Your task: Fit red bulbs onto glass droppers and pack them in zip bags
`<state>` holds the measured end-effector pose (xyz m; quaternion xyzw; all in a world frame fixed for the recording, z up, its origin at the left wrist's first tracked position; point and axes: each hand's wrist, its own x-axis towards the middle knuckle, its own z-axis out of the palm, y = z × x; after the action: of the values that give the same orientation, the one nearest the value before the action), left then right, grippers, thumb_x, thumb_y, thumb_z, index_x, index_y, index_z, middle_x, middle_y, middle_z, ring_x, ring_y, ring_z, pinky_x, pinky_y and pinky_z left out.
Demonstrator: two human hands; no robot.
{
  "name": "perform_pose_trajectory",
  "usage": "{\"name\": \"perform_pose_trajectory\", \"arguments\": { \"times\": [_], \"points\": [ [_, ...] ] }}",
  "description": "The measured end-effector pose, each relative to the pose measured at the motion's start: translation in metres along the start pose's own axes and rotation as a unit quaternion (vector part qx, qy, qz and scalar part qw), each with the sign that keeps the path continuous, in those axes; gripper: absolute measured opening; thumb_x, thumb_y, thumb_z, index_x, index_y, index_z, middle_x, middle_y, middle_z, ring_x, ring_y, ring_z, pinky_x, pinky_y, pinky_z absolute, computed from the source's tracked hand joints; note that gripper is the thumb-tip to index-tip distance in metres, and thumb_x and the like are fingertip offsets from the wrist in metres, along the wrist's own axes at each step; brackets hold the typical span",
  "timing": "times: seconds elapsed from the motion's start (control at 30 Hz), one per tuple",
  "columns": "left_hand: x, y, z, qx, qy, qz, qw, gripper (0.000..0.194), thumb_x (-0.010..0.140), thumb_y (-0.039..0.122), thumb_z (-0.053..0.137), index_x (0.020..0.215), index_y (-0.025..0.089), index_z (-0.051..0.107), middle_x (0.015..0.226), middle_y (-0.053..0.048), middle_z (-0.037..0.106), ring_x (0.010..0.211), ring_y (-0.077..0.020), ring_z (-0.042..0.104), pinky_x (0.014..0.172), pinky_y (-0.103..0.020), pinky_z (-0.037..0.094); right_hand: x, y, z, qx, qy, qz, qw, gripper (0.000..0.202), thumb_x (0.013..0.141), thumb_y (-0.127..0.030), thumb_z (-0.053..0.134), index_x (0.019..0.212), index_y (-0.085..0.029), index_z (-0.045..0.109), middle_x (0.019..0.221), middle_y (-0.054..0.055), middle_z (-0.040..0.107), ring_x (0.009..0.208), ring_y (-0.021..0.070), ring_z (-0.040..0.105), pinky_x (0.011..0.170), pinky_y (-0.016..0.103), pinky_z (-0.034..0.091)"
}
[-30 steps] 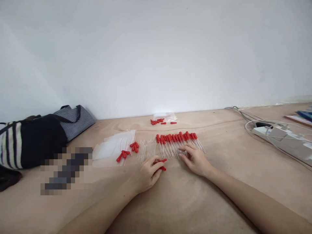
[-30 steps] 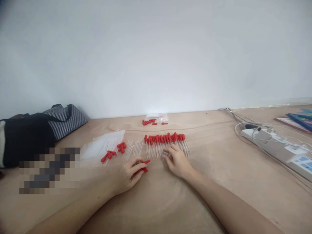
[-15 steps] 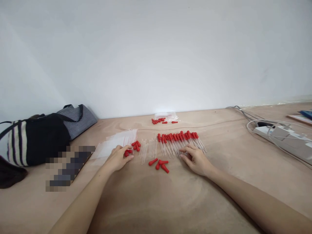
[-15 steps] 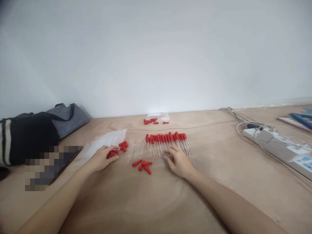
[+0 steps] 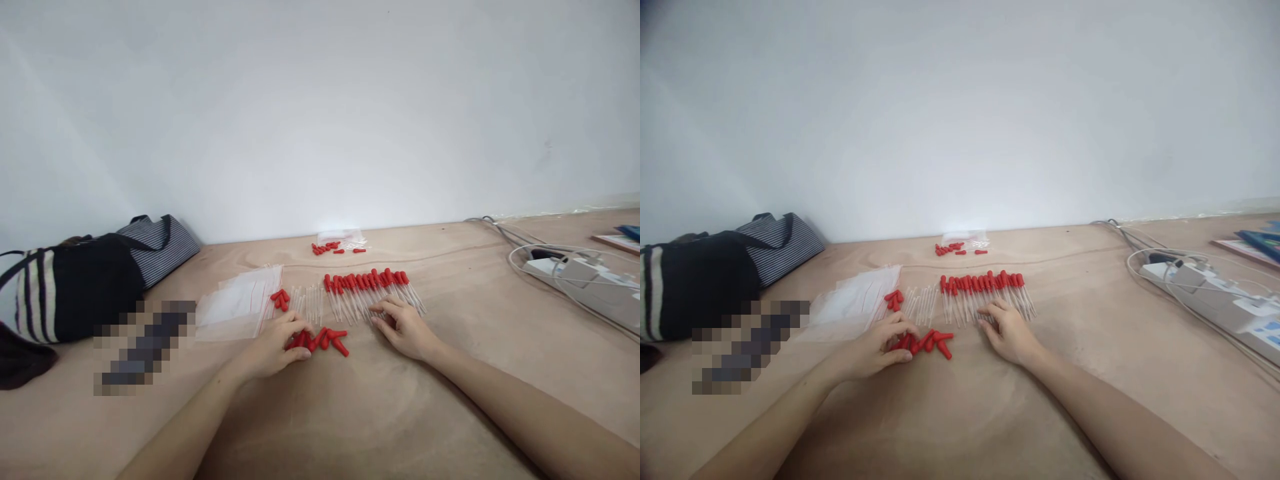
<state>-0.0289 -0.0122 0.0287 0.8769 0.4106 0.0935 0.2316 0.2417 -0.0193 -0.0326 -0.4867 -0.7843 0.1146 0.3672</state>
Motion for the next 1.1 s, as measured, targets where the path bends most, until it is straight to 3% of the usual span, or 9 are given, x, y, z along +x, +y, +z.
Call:
{"name": "perform_pose_trajectory", "arguments": {
  "times": [0.1, 0.27, 0.33, 0.4, 0.53, 0.6, 0.73, 0.9, 1.1],
  "points": [
    [0.001, -0.012, -0.004, -0.009, 0.044, -0.021, 0.999, 0.031, 0.07, 0.033, 0.056, 0.1, 0.024, 0.054, 0.091, -0.002, 0.048, 0.074, -0.0145, 0.049, 0.061, -0.025, 0.042, 0.0, 0.0, 0.0, 0.005, -0.002, -0.001, 1.0, 0.018, 0.078, -0.017, 0.045, 0.091, -0.017, 0.057, 0.079, 0.005, 0.053, 0.062, 0.0123, 0.049, 0.058, 0.026, 0.042],
    [0.02, -0.059, -0.014, 0.058, 0.243, -0.11, 0.962, 0.022, 0.075, 0.03, 0.046, 0.089, 0.019, 0.059, 0.086, -0.005, 0.051, 0.079, -0.0183, 0.051, 0.071, -0.031, 0.043, 0.0, 0.0, 0.001, 0.009, -0.008, -0.01, 1.0, 0.018, 0.078, -0.019, 0.045, 0.091, -0.016, 0.058, 0.079, 0.005, 0.053, 0.066, 0.0133, 0.05, 0.059, 0.026, 0.042],
    [0.031, -0.074, -0.017, 0.08, 0.231, -0.122, 0.962, 0.025, 0.075, 0.029, 0.046, 0.092, 0.018, 0.06, 0.086, -0.007, 0.052, 0.085, -0.0209, 0.051, 0.078, -0.035, 0.041, 0.0, 0.0, 0.002, 0.008, -0.009, -0.012, 1.0, 0.018, 0.078, -0.019, 0.045, 0.09, -0.016, 0.058, 0.078, 0.005, 0.053, 0.066, 0.0135, 0.05, 0.06, 0.026, 0.042],
    [0.039, -0.082, -0.02, 0.098, 0.18, -0.087, 0.975, 0.025, 0.073, 0.027, 0.046, 0.092, 0.019, 0.061, 0.089, -0.007, 0.052, 0.089, -0.0218, 0.05, 0.083, -0.036, 0.038, 0.0, 0.0, 0.002, 0.01, -0.013, -0.012, 1.0, 0.018, 0.079, -0.02, 0.045, 0.09, -0.016, 0.058, 0.078, 0.006, 0.053, 0.067, 0.0137, 0.05, 0.06, 0.027, 0.042],
    [0.046, -0.08, -0.033, 0.064, 0.048, -0.058, 0.995, 0.025, 0.073, 0.033, 0.045, 0.085, 0.021, 0.063, 0.084, -0.005, 0.053, 0.079, -0.019, 0.053, 0.072, -0.03, 0.044, 0.0, -0.001, 0.002, 0.015, -0.015, -0.017, 1.0, 0.019, 0.079, -0.02, 0.044, 0.091, -0.017, 0.058, 0.079, 0.006, 0.054, 0.067, 0.0136, 0.051, 0.06, 0.026, 0.043],
    [0.046, -0.077, -0.04, 0.05, 0.018, -0.061, 0.997, 0.025, 0.069, 0.037, 0.05, 0.082, 0.02, 0.063, 0.084, -0.005, 0.054, 0.075, -0.0179, 0.054, 0.069, -0.028, 0.045, 0.0, 0.0, 0.002, 0.012, -0.013, -0.018, 1.0, 0.019, 0.079, -0.02, 0.044, 0.091, -0.017, 0.058, 0.079, 0.006, 0.054, 0.067, 0.0135, 0.051, 0.06, 0.026, 0.043],
    [0.047, -0.077, -0.043, 0.062, 0.034, -0.06, 0.996, 0.025, 0.058, 0.035, 0.062, 0.076, 0.019, 0.062, 0.083, -0.004, 0.053, 0.07, -0.0165, 0.053, 0.066, -0.026, 0.045, 0.0, 0.001, 0.003, 0.012, -0.018, -0.017, 1.0, 0.018, 0.079, -0.02, 0.044, 0.092, -0.017, 0.058, 0.079, 0.006, 0.054, 0.066, 0.0132, 0.051, 0.06, 0.026, 0.042],
    [0.046, -0.079, -0.036, 0.079, 0.078, -0.059, 0.992, 0.014, 0.061, 0.027, 0.056, 0.071, 0.018, 0.06, 0.076, -0.003, 0.055, 0.067, -0.0164, 0.053, 0.062, -0.026, 0.043, 0.0, 0.002, 0.004, 0.014, -0.022, -0.015, 1.0, 0.018, 0.079, -0.02, 0.045, 0.091, -0.017, 0.058, 0.079, 0.005, 0.053, 0.066, 0.013, 0.051, 0.059, 0.026, 0.042],
    [0.039, -0.066, -0.026, 0.045, 0.131, -0.103, 0.985, 0.015, 0.065, 0.032, 0.053, 0.069, 0.018, 0.06, 0.066, -0.001, 0.058, 0.061, -0.0154, 0.053, 0.059, -0.025, 0.041, 0.0, 0.002, 0.004, 0.015, -0.026, -0.016, 0.999, 0.019, 0.079, -0.02, 0.044, 0.092, -0.017, 0.057, 0.08, 0.006, 0.054, 0.068, 0.0139, 0.052, 0.061, 0.027, 0.044]
  ]
}}
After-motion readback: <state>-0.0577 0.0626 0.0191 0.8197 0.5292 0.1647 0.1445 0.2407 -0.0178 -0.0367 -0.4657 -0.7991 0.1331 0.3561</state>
